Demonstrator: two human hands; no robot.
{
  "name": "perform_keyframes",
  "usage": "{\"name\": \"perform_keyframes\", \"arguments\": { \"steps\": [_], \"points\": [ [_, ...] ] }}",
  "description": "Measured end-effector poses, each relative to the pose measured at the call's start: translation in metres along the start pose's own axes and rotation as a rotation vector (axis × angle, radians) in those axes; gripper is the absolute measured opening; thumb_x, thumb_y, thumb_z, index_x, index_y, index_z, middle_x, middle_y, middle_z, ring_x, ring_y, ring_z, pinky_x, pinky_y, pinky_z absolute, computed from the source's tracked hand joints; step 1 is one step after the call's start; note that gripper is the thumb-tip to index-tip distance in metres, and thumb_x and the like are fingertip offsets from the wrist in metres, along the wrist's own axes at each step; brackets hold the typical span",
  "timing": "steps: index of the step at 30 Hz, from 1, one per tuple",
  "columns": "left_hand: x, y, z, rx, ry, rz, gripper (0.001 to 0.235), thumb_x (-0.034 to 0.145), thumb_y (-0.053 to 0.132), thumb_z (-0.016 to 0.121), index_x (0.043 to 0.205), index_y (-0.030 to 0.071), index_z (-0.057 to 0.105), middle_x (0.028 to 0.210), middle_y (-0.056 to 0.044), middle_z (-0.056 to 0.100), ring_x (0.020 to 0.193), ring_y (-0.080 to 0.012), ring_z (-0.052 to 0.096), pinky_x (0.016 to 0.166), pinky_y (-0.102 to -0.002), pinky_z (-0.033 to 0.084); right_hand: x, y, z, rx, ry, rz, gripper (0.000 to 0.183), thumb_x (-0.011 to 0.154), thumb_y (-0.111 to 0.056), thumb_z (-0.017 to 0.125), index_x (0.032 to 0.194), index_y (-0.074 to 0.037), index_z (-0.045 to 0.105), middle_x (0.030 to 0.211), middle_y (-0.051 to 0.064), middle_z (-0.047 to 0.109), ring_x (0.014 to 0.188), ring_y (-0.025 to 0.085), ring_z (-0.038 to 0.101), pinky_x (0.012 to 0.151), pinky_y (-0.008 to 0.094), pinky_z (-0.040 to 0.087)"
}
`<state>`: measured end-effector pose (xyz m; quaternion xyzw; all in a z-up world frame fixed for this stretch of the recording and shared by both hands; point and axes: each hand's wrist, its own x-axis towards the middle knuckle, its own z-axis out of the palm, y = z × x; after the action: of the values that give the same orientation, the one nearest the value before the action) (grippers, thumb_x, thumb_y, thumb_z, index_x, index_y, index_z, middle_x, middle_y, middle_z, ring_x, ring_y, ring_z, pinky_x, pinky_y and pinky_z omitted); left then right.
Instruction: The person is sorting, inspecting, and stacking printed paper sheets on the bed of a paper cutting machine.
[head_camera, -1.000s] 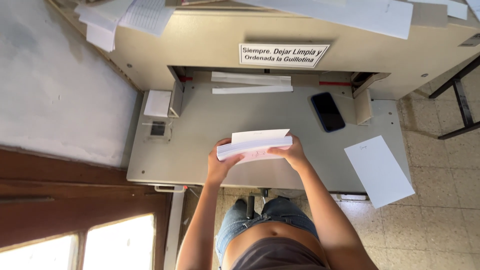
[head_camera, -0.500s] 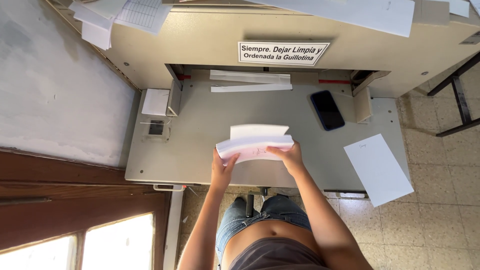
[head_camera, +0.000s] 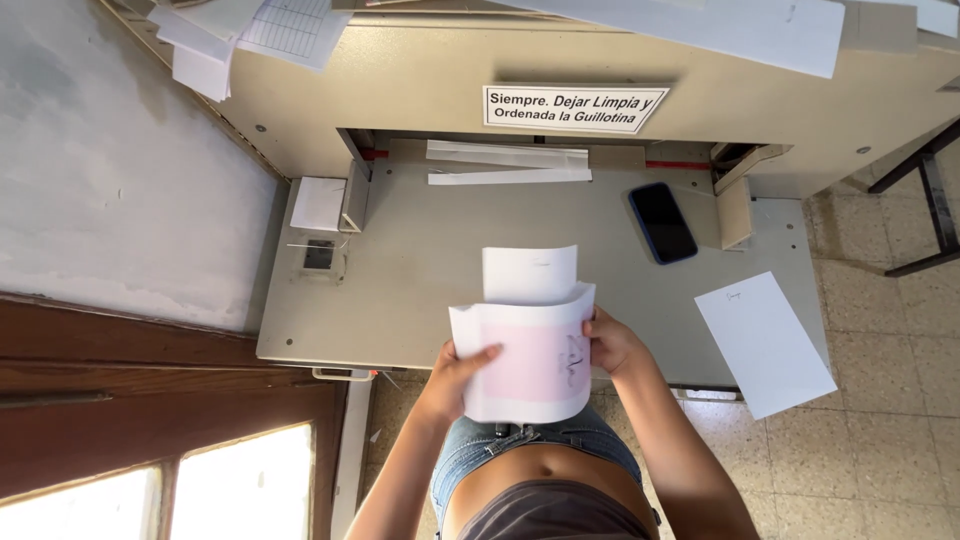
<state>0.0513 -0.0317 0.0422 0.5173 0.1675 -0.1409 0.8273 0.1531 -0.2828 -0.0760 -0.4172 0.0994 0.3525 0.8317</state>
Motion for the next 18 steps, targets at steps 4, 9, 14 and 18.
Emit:
{"name": "perform_keyframes", "arguments": {
  "steps": [4, 9, 14, 18],
  "points": [
    [0.014, 0.003, -0.004, -0.165, 0.169, -0.207, 0.050, 0.077, 0.022, 0.089, 0.119, 0.007, 0.068, 0.095, -0.014, 0.077, 0.082, -0.0300, 0.076, 0.073, -0.041, 0.061, -0.039, -0.034, 0.082, -0.040, 0.202, 0.037, 0.051, 0.066, -0.012, 0.091, 0.112, -0.009, 0.069, 0.092, 0.008, 0.074, 0.083, 0.031, 0.074, 0.075, 0.044, 0.059],
    [0.018, 0.009, -0.012, 0.010, 0.169, -0.151, 0.068, 0.079, 0.021, 0.088, 0.138, 0.003, 0.059, 0.124, -0.024, 0.071, 0.117, -0.0419, 0.067, 0.099, -0.056, 0.053, -0.053, -0.049, 0.106, -0.271, 0.430, 0.025, 0.049, 0.066, -0.013, 0.095, 0.108, -0.007, 0.070, 0.094, 0.009, 0.074, 0.088, 0.027, 0.073, 0.076, 0.041, 0.056],
    [0.014, 0.012, 0.012, 0.562, 0.027, -0.025, 0.069, 0.090, 0.011, 0.072, 0.151, -0.002, 0.040, 0.136, -0.035, 0.059, 0.126, -0.0545, 0.057, 0.105, -0.069, 0.047, -0.039, -0.016, 0.092, -0.449, 0.519, -0.196, 0.046, 0.069, -0.018, 0.096, 0.107, -0.003, 0.075, 0.095, 0.012, 0.075, 0.094, 0.028, 0.073, 0.080, 0.040, 0.057],
    [-0.014, 0.041, 0.043, 0.597, -0.048, -0.069, 0.065, 0.088, 0.015, 0.073, 0.146, 0.002, 0.046, 0.130, -0.031, 0.065, 0.119, -0.0507, 0.065, 0.100, -0.066, 0.054, -0.053, -0.029, 0.101, -0.468, 0.523, -0.208, 0.045, 0.072, -0.019, 0.093, 0.111, -0.004, 0.075, 0.096, 0.014, 0.075, 0.096, 0.029, 0.073, 0.082, 0.041, 0.056]
  ]
}}
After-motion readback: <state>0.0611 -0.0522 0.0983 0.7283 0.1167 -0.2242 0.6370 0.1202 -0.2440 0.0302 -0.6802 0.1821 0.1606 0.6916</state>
